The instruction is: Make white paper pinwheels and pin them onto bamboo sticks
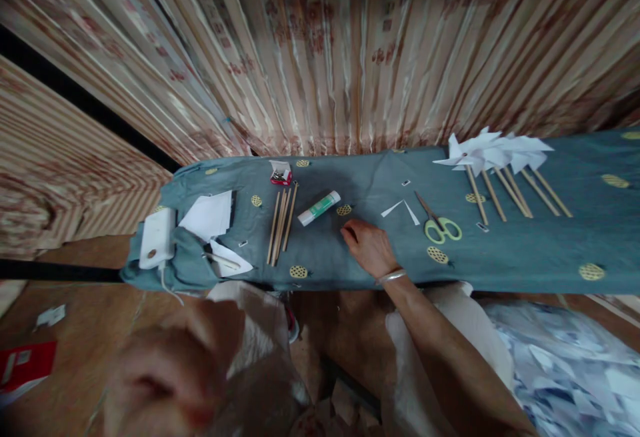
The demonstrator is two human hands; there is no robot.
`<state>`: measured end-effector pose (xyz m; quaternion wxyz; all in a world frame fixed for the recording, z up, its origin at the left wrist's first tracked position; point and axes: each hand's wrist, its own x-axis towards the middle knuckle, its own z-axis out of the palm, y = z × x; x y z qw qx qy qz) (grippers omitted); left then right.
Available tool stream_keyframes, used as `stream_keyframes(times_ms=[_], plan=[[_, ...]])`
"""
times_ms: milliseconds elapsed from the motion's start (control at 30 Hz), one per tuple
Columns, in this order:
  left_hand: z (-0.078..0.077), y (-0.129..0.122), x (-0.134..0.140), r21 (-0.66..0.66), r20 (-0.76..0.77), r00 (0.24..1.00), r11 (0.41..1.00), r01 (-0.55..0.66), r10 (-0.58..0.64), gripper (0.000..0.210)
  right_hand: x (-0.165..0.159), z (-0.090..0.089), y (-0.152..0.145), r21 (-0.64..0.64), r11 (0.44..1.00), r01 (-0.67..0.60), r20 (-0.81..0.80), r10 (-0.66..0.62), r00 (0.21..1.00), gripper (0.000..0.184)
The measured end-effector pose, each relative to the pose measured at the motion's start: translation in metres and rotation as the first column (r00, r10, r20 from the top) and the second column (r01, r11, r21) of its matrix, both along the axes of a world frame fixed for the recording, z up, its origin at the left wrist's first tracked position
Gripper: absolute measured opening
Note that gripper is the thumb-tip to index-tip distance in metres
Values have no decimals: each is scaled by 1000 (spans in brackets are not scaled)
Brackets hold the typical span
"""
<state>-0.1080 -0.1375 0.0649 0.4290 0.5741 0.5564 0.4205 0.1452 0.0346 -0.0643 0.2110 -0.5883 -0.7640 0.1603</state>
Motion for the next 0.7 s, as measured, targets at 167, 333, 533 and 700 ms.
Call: stream_keyframes(times_ms=[167, 333, 533, 700], plan=[[-39, 102, -64, 417, -333, 826, 857, -304, 455, 21, 8, -1, 0, 23, 1000, 12, -14, -12, 1000, 23], [-85, 138, -142, 363, -755, 547, 925, -108, 360, 30, 8, 1, -1, 32, 999, 3, -29, -2, 1000, 25], [-100, 156, -156, 193, -859, 474, 980, -48, 192, 33, 4, -1, -1, 4, 1000, -17, -27, 17, 999, 24], [-99, 157, -157, 155, -857, 490, 987, -50, 159, 35, 4, -3, 2, 29, 999, -16, -32, 17, 999, 24]])
